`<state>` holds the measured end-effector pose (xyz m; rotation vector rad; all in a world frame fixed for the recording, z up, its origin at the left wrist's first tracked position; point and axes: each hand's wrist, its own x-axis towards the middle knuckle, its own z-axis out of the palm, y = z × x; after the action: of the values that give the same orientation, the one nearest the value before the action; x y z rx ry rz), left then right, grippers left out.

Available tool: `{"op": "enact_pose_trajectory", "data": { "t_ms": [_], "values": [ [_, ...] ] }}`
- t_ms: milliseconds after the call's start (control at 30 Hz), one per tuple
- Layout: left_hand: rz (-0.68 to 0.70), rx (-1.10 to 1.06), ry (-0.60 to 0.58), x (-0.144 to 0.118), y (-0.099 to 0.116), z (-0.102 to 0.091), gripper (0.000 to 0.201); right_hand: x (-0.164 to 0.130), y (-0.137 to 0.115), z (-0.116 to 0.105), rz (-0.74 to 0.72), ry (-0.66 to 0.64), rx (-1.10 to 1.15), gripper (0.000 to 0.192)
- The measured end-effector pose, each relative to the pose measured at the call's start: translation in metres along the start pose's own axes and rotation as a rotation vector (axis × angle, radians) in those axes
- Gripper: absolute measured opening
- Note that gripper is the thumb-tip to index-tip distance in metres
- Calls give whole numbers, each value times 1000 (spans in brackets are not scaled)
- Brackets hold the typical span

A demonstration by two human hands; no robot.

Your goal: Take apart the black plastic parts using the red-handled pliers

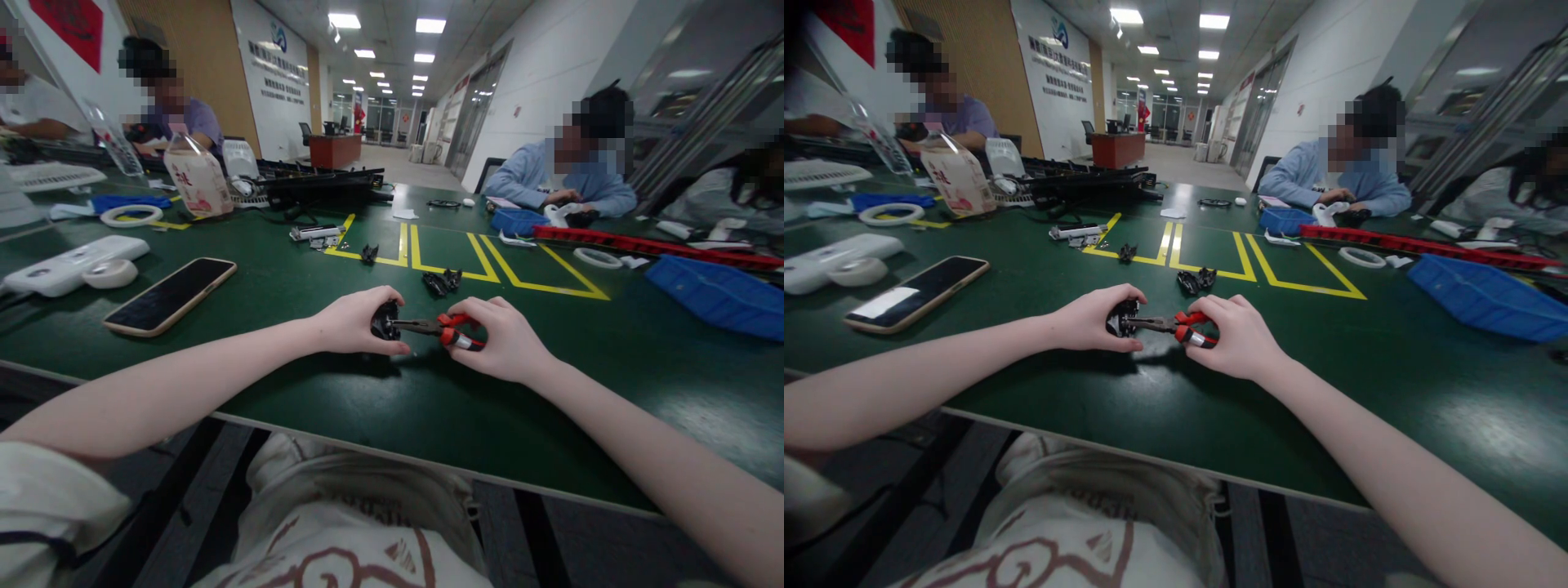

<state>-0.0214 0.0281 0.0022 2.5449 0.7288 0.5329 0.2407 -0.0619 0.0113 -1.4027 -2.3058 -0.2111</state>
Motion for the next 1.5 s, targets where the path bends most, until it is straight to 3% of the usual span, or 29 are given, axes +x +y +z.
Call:
{"op": "enact_pose_trajectory", "data": {
  "t_ms": [233,600,1167,1500],
  "values": [
    [-12,-14,-11,0,0,0,68,-1,-4,0,8,11,23,27],
    [-23,-20,-64,1,2,-3,67,-3,-4,-2,-82,45,-164,27],
    [1,-18,3,1,-3,2,74,-1,-4,1,78,-90,31,30],
    [-31,-205,-89,1,-2,-1,66,-1,-7,-4,-7,-24,-116,29]
  ]
}}
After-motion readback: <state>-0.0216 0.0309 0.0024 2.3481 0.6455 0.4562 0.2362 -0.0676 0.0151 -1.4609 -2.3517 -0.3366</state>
